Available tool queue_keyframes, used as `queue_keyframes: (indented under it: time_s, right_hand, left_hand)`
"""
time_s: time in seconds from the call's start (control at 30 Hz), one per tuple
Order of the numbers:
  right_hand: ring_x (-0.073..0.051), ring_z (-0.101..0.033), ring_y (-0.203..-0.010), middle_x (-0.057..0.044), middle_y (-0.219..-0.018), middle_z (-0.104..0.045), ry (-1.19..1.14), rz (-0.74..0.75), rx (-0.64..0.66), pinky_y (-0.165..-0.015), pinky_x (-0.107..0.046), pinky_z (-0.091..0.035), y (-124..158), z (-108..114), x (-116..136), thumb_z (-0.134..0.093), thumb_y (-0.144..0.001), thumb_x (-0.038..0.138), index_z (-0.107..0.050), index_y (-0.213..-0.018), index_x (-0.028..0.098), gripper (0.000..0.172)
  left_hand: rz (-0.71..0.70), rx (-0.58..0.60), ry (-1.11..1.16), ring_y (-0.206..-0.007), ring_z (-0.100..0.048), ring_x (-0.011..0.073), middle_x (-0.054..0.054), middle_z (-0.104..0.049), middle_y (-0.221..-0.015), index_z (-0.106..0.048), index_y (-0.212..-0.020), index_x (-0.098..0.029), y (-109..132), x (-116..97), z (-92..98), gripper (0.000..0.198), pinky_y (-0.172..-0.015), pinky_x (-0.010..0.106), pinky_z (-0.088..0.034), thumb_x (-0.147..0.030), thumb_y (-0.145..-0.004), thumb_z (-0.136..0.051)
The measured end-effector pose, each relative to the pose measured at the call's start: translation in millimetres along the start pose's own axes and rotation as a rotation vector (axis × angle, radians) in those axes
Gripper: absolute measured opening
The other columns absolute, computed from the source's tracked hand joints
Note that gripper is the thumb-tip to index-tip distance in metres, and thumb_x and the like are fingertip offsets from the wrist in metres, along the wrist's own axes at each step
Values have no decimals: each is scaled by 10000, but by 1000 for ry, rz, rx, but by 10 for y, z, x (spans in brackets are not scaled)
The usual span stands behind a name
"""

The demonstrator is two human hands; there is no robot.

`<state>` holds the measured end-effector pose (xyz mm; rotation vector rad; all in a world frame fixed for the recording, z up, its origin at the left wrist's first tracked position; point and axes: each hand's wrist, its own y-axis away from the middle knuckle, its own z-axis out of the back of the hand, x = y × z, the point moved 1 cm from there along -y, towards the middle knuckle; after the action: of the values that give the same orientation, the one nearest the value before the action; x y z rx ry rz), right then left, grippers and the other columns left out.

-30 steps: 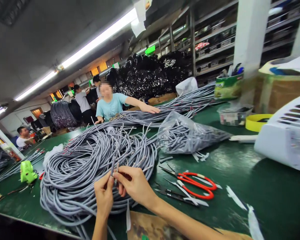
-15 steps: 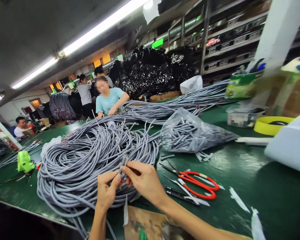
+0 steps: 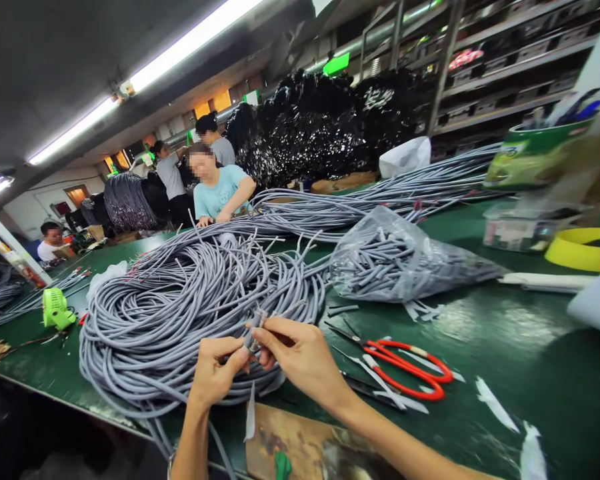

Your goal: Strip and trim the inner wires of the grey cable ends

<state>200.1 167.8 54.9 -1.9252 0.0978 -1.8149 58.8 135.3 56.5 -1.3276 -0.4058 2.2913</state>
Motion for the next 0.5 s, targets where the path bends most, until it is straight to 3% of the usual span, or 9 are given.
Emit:
queue_keyframes:
  time_s: [0.5]
  right_hand:
    - [-125,-517,-344,14,-393,-517,39,-21,0,-357,-223,-436,-24,9,-21,-518,-758,520,-494,-498,196,416]
  left_hand:
    - [11,-63,-180,-434,-455,114,19,-535,-473,-634,-591,-135,33,21,-60,360,-472,218,-358,-289,-833,-417]
